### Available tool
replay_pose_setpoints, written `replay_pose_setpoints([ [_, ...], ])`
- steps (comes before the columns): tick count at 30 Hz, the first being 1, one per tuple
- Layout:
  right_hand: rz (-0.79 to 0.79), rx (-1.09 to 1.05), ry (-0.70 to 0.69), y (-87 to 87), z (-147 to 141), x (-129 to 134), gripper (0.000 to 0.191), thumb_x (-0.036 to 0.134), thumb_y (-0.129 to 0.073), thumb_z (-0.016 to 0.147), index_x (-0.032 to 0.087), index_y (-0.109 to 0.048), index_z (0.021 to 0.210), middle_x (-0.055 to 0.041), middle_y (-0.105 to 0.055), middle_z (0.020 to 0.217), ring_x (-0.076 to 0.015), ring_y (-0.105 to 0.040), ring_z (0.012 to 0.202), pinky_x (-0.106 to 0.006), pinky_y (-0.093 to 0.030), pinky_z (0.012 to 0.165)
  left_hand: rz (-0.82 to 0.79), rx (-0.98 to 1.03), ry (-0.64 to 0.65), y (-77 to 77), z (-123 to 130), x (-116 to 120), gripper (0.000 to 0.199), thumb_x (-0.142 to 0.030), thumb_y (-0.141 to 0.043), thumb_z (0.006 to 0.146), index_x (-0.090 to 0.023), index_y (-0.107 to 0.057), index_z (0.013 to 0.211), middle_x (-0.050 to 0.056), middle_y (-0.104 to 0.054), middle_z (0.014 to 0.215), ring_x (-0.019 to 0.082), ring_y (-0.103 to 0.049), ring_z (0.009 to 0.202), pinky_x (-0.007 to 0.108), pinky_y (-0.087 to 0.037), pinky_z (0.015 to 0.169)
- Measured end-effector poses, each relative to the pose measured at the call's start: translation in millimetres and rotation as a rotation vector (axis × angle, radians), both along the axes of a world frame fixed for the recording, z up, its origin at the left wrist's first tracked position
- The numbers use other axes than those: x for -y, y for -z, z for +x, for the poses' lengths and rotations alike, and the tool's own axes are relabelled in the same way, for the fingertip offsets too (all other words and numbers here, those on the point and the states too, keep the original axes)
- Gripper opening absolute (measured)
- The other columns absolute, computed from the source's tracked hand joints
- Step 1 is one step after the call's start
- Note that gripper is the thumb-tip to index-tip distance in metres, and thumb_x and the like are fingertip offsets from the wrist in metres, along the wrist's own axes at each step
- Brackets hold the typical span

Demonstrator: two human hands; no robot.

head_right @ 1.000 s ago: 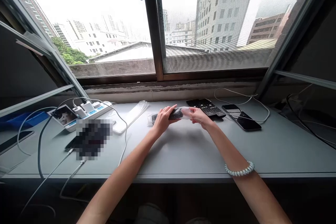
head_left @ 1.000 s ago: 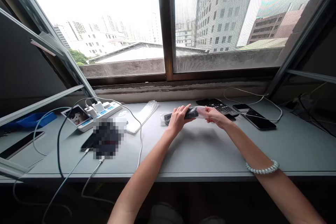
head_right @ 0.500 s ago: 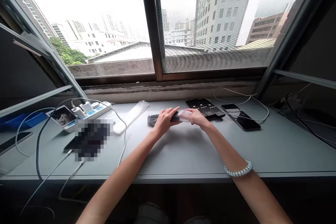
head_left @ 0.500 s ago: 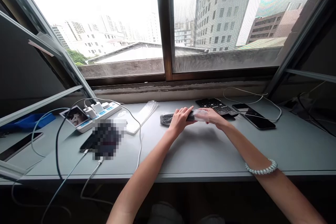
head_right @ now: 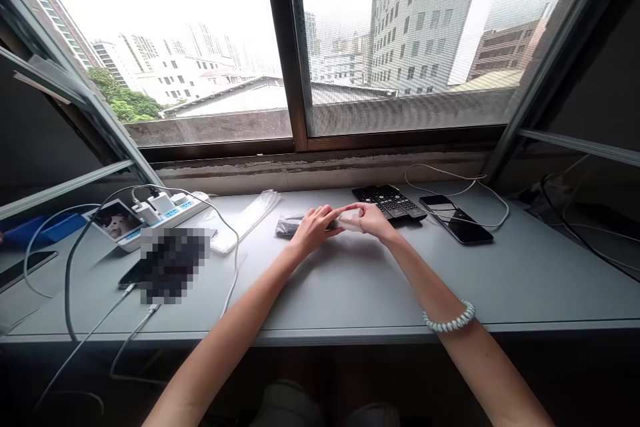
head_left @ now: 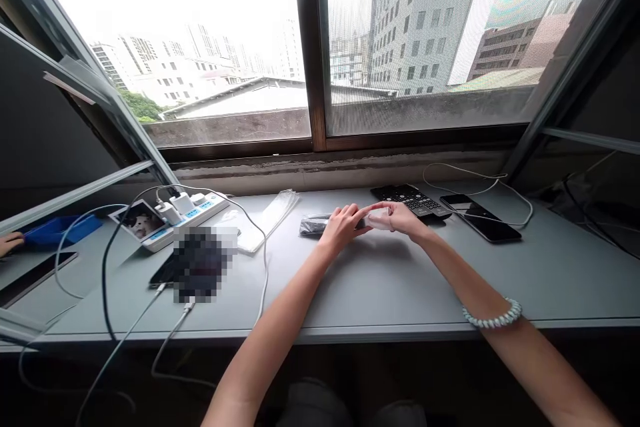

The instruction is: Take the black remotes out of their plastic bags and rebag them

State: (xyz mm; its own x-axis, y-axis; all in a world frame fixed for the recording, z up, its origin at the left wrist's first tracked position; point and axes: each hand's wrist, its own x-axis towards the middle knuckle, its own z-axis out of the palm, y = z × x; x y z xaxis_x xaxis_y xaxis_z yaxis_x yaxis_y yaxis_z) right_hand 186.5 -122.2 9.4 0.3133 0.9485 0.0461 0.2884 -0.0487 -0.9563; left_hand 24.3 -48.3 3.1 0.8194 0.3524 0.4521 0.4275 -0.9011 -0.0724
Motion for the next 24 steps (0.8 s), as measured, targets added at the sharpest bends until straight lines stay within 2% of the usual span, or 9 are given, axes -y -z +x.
replay_pose_setpoints([
  [4, 0.040, -0.043, 0.057, -2.5, 6.8, 0.8, 0.040, 0.033, -0.069, 0.060, 0.017, -0.067, 0.096, 0.0046, -0.046, 0.051, -0.0066, -0.038, 0.047, -0.017, -0.032, 0.039, -0.046, 0.013, -0.045, 2.0, 0.0, -0.8, 0.035, -0.037, -0.046, 0.087, -0.026, -0.052, 0.120, 0.002, -0.056, 0.094, 0.017, -0.054, 0.086, 0.029, -0.039, 0.078],
  [8, 0.062, -0.175, 0.094, -5.6, 8.0, 1.0, 0.043, 0.037, -0.069, 0.063, 0.018, -0.065, 0.101, 0.0009, -0.057, 0.065, -0.0052, -0.040, 0.050, -0.016, -0.032, 0.041, -0.084, 0.063, -0.074, -0.8, -0.1, 3.2, 0.028, -0.031, -0.043, 0.087, -0.024, -0.059, 0.109, 0.003, -0.057, 0.094, 0.016, -0.054, 0.082, 0.030, -0.039, 0.078],
  [12, 0.064, -0.198, 0.116, -6.7, 5.2, 0.6, 0.044, 0.044, -0.070, 0.063, 0.019, -0.065, 0.100, -0.0027, -0.063, 0.077, -0.0044, -0.041, 0.049, -0.017, -0.034, 0.042, -0.082, 0.101, -0.046, 0.1, 1.4, 4.5, 0.023, -0.025, -0.043, 0.087, -0.023, -0.064, 0.094, 0.003, -0.057, 0.091, 0.015, -0.053, 0.082, 0.034, -0.035, 0.090],
  [15, 0.048, -0.205, 0.164, -9.8, 4.1, 2.4, 0.041, 0.048, -0.063, 0.071, 0.019, -0.064, 0.101, -0.0056, -0.065, 0.087, -0.0043, -0.044, 0.049, -0.016, -0.036, 0.041, -0.087, 0.113, -0.028, 3.7, 3.0, 3.0, 0.024, -0.024, -0.041, 0.088, -0.021, -0.065, 0.084, 0.003, -0.056, 0.093, 0.014, -0.053, 0.082, 0.037, -0.030, 0.096],
  [19, -0.059, -0.240, 0.138, -15.2, 1.5, 5.4, 0.044, 0.053, -0.053, 0.077, 0.020, -0.064, 0.104, -0.0077, -0.063, 0.103, -0.0060, -0.052, 0.056, -0.016, -0.040, 0.042, -0.118, 0.096, -0.048, 6.7, 4.5, 2.9, 0.026, -0.023, -0.040, 0.089, -0.023, -0.066, 0.092, 0.003, -0.055, 0.098, 0.014, -0.053, 0.086, 0.036, -0.030, 0.096],
  [22, -0.152, -0.217, 0.051, -13.4, -3.4, 4.8, 0.046, 0.053, -0.059, 0.073, 0.020, -0.063, 0.106, -0.0076, -0.063, 0.102, -0.0100, -0.059, 0.066, -0.015, -0.042, 0.044, -0.142, 0.062, -0.044, 6.9, 4.7, 4.5, 0.029, -0.023, -0.037, 0.091, -0.026, -0.062, 0.106, 0.004, -0.054, 0.102, 0.015, -0.053, 0.091, 0.037, -0.029, 0.098],
  [24, -0.179, -0.192, -0.010, -8.9, -6.2, 3.3, 0.047, 0.050, -0.062, 0.072, 0.020, -0.062, 0.108, -0.0076, -0.065, 0.099, -0.0122, -0.062, 0.070, -0.015, -0.043, 0.045, -0.157, 0.035, -0.048, 6.7, 4.5, 5.1, 0.030, -0.024, -0.035, 0.091, -0.024, -0.062, 0.106, 0.005, -0.053, 0.105, 0.015, -0.053, 0.093, 0.037, -0.028, 0.099],
])
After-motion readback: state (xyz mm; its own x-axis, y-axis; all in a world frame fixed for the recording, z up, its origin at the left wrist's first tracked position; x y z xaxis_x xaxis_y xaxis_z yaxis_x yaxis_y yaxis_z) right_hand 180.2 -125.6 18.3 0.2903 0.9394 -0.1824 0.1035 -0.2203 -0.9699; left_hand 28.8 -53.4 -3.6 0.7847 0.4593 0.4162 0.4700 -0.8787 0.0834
